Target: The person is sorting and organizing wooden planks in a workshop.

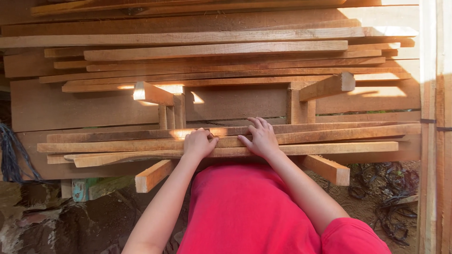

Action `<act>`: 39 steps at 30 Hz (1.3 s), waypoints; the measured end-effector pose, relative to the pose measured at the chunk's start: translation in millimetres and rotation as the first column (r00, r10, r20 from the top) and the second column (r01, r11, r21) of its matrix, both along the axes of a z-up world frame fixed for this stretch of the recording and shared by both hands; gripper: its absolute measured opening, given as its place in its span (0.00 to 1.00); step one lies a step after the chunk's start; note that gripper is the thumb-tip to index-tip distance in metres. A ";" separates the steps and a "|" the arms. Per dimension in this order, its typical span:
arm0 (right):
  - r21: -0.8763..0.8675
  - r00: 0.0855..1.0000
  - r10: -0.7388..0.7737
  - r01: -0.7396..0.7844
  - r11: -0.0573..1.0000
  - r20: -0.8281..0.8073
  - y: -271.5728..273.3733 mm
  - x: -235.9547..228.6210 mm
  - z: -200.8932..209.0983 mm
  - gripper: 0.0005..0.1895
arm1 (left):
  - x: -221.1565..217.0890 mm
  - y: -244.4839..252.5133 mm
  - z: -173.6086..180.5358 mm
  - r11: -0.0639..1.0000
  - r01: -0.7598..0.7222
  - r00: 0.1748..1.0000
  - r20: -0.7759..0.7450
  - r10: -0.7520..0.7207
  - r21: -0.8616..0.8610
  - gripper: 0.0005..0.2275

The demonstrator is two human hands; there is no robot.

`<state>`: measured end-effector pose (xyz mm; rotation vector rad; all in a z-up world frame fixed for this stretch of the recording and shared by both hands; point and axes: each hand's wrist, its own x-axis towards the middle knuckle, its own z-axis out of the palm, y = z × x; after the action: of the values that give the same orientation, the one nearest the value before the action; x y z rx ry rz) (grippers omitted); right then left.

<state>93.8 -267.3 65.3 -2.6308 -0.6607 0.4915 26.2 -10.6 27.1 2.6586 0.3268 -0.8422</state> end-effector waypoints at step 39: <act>0.061 0.934 -0.206 0.197 0.978 0.292 92.2 402.0 -79.6 0.30 | 405.2 124.1 -33.8 0.989 0.027 0.934 0.349 -0.077 0.147 0.26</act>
<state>495.8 -175.2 -14.3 -2.7293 -0.4696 0.0226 431.3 113.5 -6.7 2.8903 0.2312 -0.3481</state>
